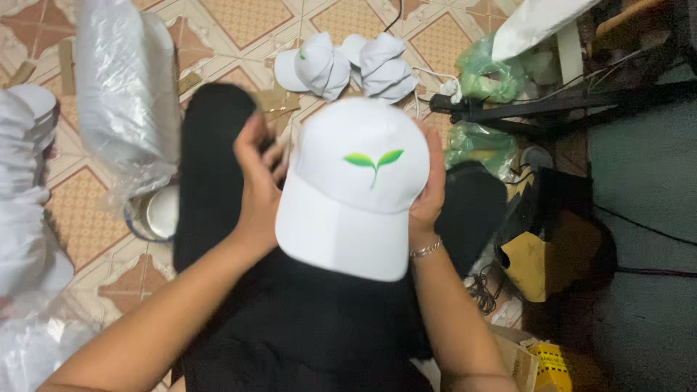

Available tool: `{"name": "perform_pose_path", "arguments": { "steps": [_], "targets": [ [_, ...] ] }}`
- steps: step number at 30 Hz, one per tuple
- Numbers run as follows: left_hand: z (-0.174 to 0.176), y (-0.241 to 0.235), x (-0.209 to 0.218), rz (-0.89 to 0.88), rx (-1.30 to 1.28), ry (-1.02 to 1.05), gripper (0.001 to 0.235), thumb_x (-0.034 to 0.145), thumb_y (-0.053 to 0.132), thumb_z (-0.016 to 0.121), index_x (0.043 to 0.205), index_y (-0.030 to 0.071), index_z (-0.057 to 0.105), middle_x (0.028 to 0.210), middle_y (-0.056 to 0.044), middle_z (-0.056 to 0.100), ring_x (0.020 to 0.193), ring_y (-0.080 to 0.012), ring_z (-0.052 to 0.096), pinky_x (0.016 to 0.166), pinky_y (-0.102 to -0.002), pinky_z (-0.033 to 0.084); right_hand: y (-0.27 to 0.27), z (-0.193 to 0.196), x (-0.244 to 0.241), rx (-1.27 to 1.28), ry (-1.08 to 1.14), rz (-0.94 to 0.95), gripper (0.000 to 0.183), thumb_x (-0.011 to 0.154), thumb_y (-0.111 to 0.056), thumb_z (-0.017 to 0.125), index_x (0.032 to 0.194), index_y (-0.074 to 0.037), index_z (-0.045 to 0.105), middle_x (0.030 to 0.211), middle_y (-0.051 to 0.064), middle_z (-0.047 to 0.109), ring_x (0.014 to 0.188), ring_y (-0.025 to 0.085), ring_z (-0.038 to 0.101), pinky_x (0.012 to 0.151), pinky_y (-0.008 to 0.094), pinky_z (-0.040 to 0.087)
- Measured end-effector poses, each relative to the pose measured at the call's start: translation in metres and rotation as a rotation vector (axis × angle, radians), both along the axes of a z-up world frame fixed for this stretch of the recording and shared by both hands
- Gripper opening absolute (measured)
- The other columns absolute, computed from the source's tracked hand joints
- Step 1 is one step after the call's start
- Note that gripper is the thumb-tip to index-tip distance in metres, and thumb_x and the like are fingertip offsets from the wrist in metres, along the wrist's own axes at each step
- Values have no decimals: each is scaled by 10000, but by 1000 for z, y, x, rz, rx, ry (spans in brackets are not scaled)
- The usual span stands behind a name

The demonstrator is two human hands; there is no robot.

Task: The person cleans white baseball caps by wiping them with a cloth, spraying them with a can, and drying them with a hairdryer. They also insert a cardboard piece into the cap's interior and handle a plush watermelon toy during the process.

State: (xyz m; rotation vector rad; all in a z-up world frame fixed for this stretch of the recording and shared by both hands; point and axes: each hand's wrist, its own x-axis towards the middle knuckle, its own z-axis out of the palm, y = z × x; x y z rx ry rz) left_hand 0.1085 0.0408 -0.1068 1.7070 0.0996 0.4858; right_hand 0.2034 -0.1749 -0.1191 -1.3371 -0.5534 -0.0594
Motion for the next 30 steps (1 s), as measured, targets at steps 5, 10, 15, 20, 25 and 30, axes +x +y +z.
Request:
{"name": "perform_pose_path", "arguments": {
  "steps": [5,10,15,20,25,30],
  "targets": [
    [-28,0,24,-491,-431,382,979,809,240,782,1635,26,300,1475,-240,528,1271,-325,537,1070,-474,445,10,23,61,-288,-312,-111,1050,856,-176,914,1665,-61,255,1627,150,397,1513,235,429,1288,381,360],
    [-17,-22,70,-365,-1650,91,794,885,365,727,1507,16,380,1434,-186,556,1321,-338,541,1114,-517,404,29,25,110,-556,-504,-195,1051,829,-170,949,1656,-84,306,1605,151,471,1572,251,356,1331,393,281],
    [-9,13,161,-92,-1381,282,610,776,-15,591,1370,-17,454,1312,-176,585,1264,-317,588,1139,-483,455,39,-44,173,-521,-347,-157,1210,817,-296,985,1631,-27,129,1663,228,320,1595,315,277,1344,429,261],
    [-14,58,208,-26,-1304,357,461,768,-40,598,1225,-69,545,1164,-169,635,1095,-319,642,1025,-454,516,72,-209,197,-788,237,-403,912,874,-414,861,1472,91,392,1452,278,524,1367,349,519,1181,429,418],
    [-7,88,208,129,-1281,381,475,754,-71,591,1227,-35,568,1143,-128,652,1057,-267,669,958,-367,564,82,-361,137,-1343,495,5,716,813,-459,819,1249,49,564,1222,299,622,1161,454,606,993,503,492],
    [-8,109,204,262,-1326,426,483,719,-91,570,1197,-26,592,1140,-123,679,1035,-262,697,889,-363,620,94,-413,125,-1483,769,-108,541,903,-298,703,1313,6,524,1238,274,663,1144,457,661,983,503,532]
  ]
}}
